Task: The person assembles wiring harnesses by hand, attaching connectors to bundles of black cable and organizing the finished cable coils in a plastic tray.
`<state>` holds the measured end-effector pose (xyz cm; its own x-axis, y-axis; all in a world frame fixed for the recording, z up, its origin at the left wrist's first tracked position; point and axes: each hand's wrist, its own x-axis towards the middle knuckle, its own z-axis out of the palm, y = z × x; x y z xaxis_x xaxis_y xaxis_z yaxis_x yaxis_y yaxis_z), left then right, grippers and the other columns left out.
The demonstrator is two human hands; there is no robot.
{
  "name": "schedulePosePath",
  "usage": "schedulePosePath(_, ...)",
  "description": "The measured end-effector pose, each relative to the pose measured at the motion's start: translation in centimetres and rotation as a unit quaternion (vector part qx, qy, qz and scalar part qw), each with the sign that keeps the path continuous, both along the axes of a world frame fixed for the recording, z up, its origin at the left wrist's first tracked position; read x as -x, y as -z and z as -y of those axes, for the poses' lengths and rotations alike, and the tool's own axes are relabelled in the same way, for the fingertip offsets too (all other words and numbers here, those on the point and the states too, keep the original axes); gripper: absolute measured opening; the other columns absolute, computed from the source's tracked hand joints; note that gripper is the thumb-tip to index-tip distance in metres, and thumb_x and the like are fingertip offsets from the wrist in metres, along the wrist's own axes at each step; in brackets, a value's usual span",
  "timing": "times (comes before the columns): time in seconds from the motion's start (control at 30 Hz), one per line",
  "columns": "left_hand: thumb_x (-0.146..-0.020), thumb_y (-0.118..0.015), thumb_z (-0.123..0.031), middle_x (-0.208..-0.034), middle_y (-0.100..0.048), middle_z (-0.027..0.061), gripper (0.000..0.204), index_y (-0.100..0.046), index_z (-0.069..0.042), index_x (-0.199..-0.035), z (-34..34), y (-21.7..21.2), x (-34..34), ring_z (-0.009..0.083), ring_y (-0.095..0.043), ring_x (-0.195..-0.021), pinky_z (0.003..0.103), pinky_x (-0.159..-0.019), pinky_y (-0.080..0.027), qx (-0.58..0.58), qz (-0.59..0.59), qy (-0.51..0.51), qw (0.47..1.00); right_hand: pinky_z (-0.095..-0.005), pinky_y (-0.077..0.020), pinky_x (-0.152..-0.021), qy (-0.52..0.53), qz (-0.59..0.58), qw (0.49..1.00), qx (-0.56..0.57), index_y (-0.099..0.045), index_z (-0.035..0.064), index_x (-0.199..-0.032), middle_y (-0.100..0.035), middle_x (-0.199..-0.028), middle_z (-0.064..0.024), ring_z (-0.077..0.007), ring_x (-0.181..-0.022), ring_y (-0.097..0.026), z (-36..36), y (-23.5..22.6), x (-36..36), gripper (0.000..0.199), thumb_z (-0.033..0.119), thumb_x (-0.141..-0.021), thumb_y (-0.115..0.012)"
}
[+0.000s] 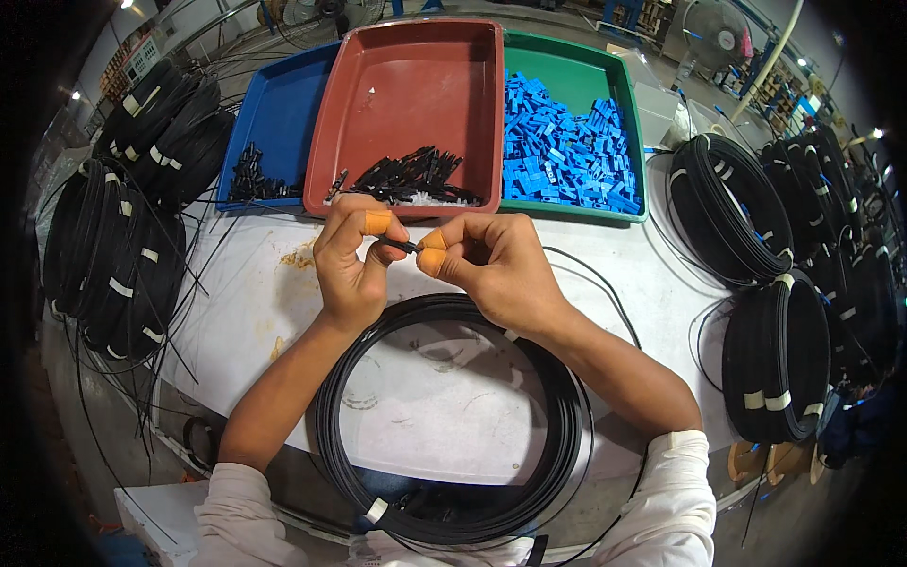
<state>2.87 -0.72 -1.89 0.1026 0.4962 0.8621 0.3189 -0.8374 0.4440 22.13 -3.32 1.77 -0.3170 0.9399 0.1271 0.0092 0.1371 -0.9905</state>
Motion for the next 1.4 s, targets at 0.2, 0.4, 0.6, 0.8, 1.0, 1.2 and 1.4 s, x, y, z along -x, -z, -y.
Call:
schedulePosePath(0.2, -0.066, -0.067, 0.012, -0.087, -0.064, 0.0015, 0.025, -0.066, -0.004, -0.085, 0.0, 0.1, -0.1, 0.0223, -0.057, -0.087, 0.032, -0.078, -0.045, 0.001, -0.01, -0.005, 1.0, -0.0231, -0.0514, -0.069, 0.009, 0.006, 1.0, -0.015, -0.07, -0.0041, -0.092, -0.07, -0.086, -0.0033, -0.0059, -0.077, -0.062, 0.4, 0.1, 0.3, 0.009, 0.003, -0.091, -0.075)
schedulePosePath(0.4, -0.067, -0.068, 0.007, -0.085, -0.064, 0.0017, 0.02, -0.065, -0.006, -0.083, 0.3, -0.1, -0.4, 0.0229, -0.058, -0.087, 0.035, -0.082, -0.041, 0.009, -0.005, -0.018, 1.0, -0.023, -0.049, -0.064, 0.046, 0.032, 0.997, -0.057, -0.068, -0.0045, -0.092, -0.069, -0.081, -0.0033, -0.0051, -0.072, -0.06, 1.0, 0.1, 0.8, 0.01, 0.003, -0.091, -0.074)
schedulePosePath(0.6, -0.069, -0.068, 0.004, -0.083, -0.064, 0.0008, 0.017, -0.065, -0.006, -0.081, 0.6, -0.2, -0.2, 0.0222, -0.06, -0.085, 0.035, -0.083, -0.04, -0.02, -0.016, -0.035, 0.999, -0.0231, -0.0452, -0.058, 0.067, 0.025, 0.995, -0.066, -0.068, -0.0042, -0.092, -0.067, -0.077, -0.0019, -0.0038, -0.067, -0.057, 2.0, 0.2, 1.4, 0.011, 0.005, -0.091, -0.074)
schedulePosePath(0.8, -0.077, -0.072, 0.001, -0.084, -0.067, 0.0021, 0.009, -0.069, -0.006, -0.082, 0.4, -0.6, 0.2, 0.0217, -0.063, -0.082, 0.035, -0.081, -0.041, -0.03, -0.011, -0.019, 0.999, -0.0226, -0.0437, -0.057, 0.049, 0.028, 0.996, -0.065, -0.069, -0.0039, -0.093, -0.067, -0.077, -0.0005, -0.003, -0.066, -0.055, 1.3, -0.1, 1.1, 0.01, 0.004, -0.092, -0.073)
schedulePosePath(1.0, -0.077, -0.078, 0.006, -0.09, -0.073, 0.0061, 0.015, -0.077, -0.002, -0.09, 0.2, -0.9, 0.7, 0.0183, -0.068, -0.081, 0.03, -0.074, -0.053, 0.093, 0.058, 0.124, 0.986, -0.0229, -0.0393, -0.054, 0.017, 0.073, 0.995, -0.068, -0.07, -0.0033, -0.091, -0.062, -0.072, 0.003, -0.0019, -0.063, -0.049, -0.2, -1.6, -0.8, 0.009, 0.005, -0.092, -0.073)
schedulePosePath(1.2, -0.079, -0.077, 0.01, -0.096, -0.071, 0.0114, 0.018, -0.076, 0.0, -0.095, 0.1, -0.4, 1.6, 0.0162, -0.069, -0.086, 0.026, -0.074, -0.059, 0.124, 0.05, 0.176, 0.975, -0.023, -0.0363, -0.05, -0.025, 0.071, 0.995, -0.062, -0.071, -0.0033, -0.09, -0.061, -0.067, 0.0039, -0.0017, -0.058, -0.048, 0.3, -2.5, -1.4, 0.008, 0.004, -0.091, -0.073)
schedulePosePath(1.4, -0.079, -0.078, 0.009, -0.097, -0.071, 0.0083, 0.018, -0.075, -0.001, -0.095, 0.1, 0.1, 0.9, 0.0153, -0.067, -0.086, 0.027, -0.073, -0.056, 0.111, 0.11, 0.189, 0.969, -0.0227, -0.0355, -0.049, -0.015, 0.081, 0.994, -0.071, -0.071, -0.0041, -0.09, -0.062, -0.065, 0.002, -0.0014, -0.056, -0.049, 1.1, -2.8, -0.8, 0.008, 0.003, -0.09, -0.073)
